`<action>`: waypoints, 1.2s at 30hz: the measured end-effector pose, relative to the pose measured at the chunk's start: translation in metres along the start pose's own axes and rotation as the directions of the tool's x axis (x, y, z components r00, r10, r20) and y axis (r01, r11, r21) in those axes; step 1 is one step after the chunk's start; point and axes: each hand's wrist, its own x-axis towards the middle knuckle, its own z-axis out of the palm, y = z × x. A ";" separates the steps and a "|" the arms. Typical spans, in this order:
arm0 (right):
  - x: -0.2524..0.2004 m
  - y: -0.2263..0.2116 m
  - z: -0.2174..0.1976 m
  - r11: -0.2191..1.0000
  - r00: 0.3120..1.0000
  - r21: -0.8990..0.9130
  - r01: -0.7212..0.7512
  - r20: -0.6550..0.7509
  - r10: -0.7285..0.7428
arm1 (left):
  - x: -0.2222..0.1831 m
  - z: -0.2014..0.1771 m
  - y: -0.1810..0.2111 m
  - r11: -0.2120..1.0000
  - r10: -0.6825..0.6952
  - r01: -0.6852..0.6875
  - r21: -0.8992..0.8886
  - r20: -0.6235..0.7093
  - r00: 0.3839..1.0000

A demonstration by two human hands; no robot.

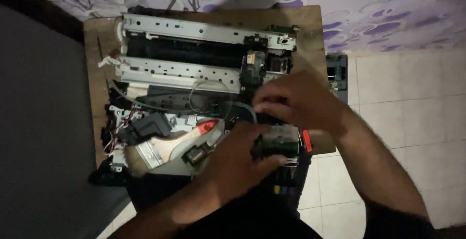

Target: Disconnecting internal cables and removing components from a disassembled printer for repair

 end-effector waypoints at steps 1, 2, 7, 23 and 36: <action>0.009 -0.004 0.001 1.000 1.000 -0.006 0.004 0.006 -0.004 | -0.005 -0.001 0.002 1.000 0.002 -0.002 -0.005 -0.008 1.000; 0.020 -0.007 0.003 0.999 0.997 0.020 0.047 0.058 -0.048 | -0.010 -0.003 0.004 0.996 0.083 -0.084 0.009 0.031 0.996; 0.035 -0.021 0.017 0.998 0.979 0.005 0.059 0.195 -0.059 | -0.044 -0.020 0.007 0.982 0.185 -0.187 0.019 0.098 0.978; 0.020 -0.062 0.031 0.920 0.967 -0.392 -0.004 0.234 0.104 | -0.101 -0.102 -0.021 0.991 0.045 -0.024 0.132 -0.160 0.986; -0.124 0.005 0.052 0.944 0.780 0.288 -0.159 -0.550 0.299 | -0.010 -0.050 -0.013 0.492 0.563 -0.288 0.822 -0.048 0.825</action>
